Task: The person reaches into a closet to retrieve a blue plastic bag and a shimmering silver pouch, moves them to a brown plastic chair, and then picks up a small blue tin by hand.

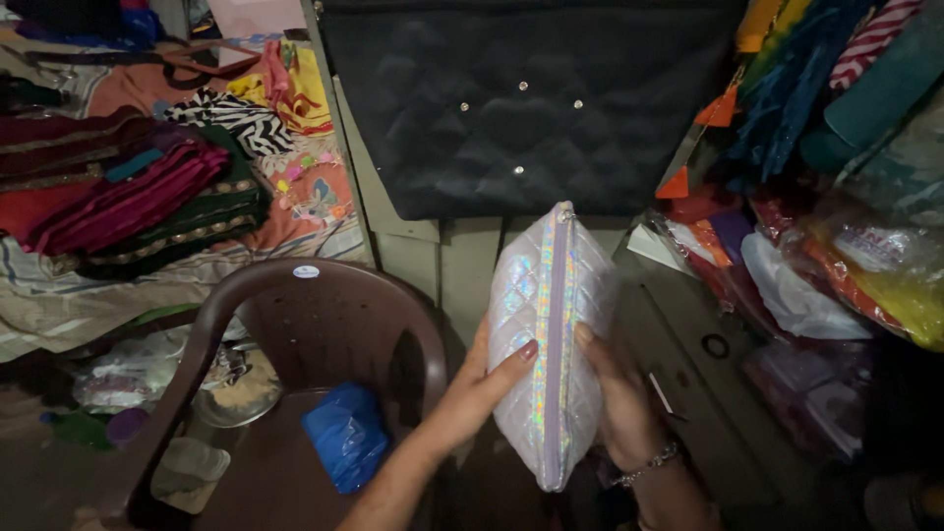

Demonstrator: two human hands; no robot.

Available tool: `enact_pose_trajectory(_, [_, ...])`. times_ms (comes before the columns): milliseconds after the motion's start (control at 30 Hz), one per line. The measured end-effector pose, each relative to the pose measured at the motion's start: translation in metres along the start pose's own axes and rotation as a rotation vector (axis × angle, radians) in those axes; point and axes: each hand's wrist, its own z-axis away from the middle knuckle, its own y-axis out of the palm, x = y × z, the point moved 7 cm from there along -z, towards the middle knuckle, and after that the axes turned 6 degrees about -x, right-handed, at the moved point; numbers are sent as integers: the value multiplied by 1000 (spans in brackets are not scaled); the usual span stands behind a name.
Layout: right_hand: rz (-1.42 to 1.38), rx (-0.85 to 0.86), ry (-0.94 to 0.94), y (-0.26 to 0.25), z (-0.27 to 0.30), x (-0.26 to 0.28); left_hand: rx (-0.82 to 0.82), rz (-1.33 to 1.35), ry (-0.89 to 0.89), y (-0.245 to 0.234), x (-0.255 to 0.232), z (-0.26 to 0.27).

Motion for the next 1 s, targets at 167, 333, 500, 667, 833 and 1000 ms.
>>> enact_pose_trajectory(167, [85,67,5,29,6,11,-43,-4,-42,-20,1,4])
enact_pose_trajectory(333, [150,132,44,46,-1,-1,-97,-40,39,-42,-5,8])
enact_pose_trajectory(500, [206,165,41,64,-18,-22,-154,-25,40,-64,-9,16])
enact_pose_trajectory(667, [178,245,21,88,-22,-31,-224,-49,7,-90,2,21])
enact_pose_trajectory(833, [247,268,115,101,-27,-53,-293,-111,-1,-116,17,24])
enact_pose_trajectory(1000, [269,338,139,114,-30,-73,-361,-75,-50,-133,24,40])
